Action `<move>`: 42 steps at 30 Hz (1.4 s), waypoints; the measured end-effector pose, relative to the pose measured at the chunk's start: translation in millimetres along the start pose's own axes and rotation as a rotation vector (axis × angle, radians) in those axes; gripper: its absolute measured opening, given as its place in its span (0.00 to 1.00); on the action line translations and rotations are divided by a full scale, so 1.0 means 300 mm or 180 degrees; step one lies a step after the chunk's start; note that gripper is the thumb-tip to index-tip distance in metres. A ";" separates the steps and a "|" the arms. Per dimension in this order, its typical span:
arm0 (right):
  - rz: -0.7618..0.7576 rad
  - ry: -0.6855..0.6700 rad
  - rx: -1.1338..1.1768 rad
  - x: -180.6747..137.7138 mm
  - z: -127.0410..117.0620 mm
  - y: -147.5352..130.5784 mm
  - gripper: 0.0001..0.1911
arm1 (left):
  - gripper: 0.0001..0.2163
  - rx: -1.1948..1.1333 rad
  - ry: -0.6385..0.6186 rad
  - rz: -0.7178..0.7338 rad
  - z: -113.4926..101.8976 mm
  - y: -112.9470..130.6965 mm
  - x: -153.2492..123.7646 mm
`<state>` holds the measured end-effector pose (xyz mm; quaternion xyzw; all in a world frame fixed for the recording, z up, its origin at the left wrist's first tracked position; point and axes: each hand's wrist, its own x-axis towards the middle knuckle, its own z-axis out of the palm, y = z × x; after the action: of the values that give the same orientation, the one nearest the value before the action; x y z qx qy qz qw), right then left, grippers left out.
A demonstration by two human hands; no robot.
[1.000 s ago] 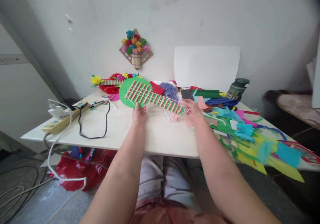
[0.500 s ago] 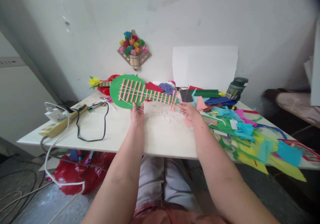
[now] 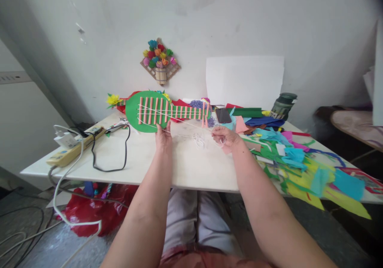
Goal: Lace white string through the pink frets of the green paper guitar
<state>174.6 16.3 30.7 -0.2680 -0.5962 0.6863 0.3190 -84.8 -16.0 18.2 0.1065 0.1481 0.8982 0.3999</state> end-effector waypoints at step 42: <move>0.0108 0.0654 -0.0656 0.011 -0.013 0.040 0.21 | 0.05 0.0460 0.0342 -0.0463 -0.011 0.018 0.018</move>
<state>173.9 20.3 18.5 -0.3781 -0.6231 0.5958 0.3374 -93.1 -16.0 17.6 0.0757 0.2411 0.8582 0.4468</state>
